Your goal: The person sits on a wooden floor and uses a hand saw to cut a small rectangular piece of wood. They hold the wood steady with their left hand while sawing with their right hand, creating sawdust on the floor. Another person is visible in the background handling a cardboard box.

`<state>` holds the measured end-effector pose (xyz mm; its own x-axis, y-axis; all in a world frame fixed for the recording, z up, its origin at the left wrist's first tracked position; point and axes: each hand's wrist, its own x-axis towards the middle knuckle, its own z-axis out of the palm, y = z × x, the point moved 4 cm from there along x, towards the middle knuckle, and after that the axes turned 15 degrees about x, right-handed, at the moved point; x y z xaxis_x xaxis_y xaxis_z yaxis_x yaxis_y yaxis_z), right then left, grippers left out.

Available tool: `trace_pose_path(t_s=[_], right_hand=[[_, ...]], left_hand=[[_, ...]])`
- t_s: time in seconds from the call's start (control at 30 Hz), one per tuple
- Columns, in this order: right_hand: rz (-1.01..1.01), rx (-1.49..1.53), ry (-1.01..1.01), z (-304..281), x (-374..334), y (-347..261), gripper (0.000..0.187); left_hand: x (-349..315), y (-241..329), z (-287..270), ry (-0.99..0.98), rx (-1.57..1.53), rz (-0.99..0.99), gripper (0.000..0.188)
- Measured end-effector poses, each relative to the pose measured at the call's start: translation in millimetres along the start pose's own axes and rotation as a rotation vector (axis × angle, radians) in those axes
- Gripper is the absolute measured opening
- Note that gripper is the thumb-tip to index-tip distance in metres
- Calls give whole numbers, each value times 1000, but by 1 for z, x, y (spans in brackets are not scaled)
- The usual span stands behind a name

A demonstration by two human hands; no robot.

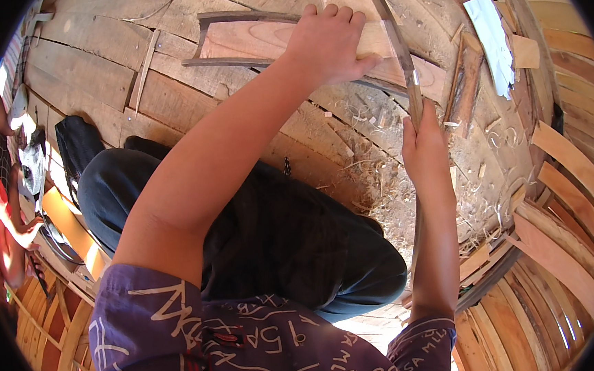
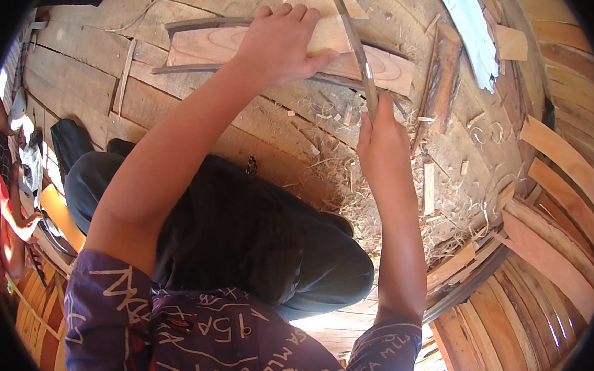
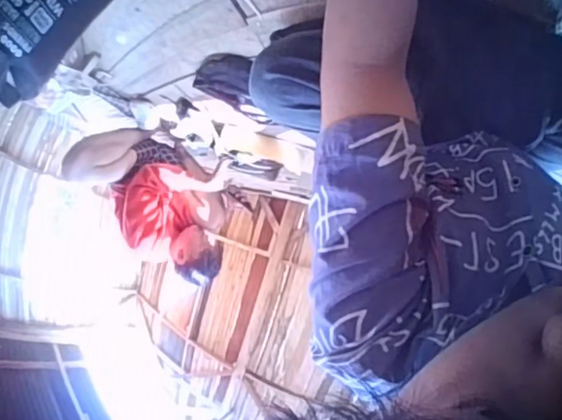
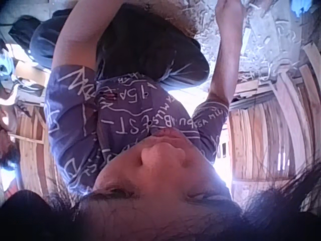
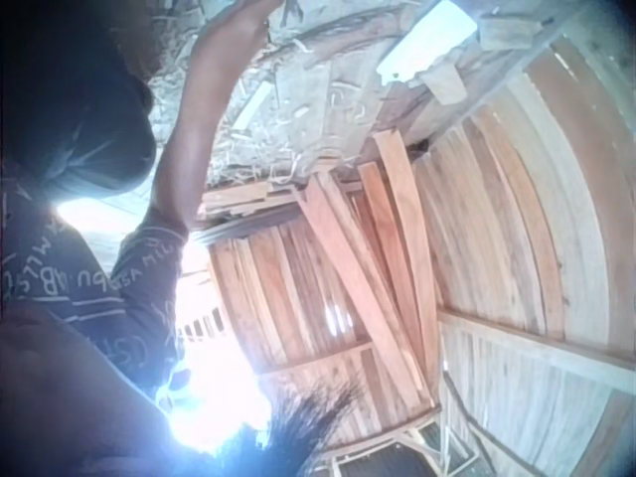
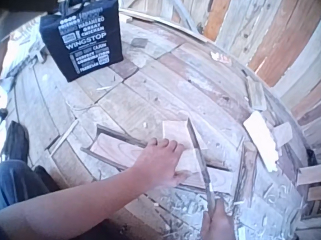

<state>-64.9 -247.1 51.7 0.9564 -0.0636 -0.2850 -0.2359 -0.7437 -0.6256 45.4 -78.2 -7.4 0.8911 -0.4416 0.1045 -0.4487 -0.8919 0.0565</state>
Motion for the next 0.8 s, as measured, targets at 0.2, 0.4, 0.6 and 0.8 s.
trace_pose_path(t_s=[0.2,0.4,0.6,0.8], right_hand=[[9,-30,-27,-5,5,0,33],[95,22,-69,-29,-46,6,23],[37,-18,-65,-14,7,1,28],[194,59,-104,-34,-49,14,27]], left_hand=[[5,-2,5,-38,23,-60,60],[1,-3,6,-1,53,-5,62],[6,0,4,-15,11,-25,61],[6,-3,4,-72,48,-51,63]])
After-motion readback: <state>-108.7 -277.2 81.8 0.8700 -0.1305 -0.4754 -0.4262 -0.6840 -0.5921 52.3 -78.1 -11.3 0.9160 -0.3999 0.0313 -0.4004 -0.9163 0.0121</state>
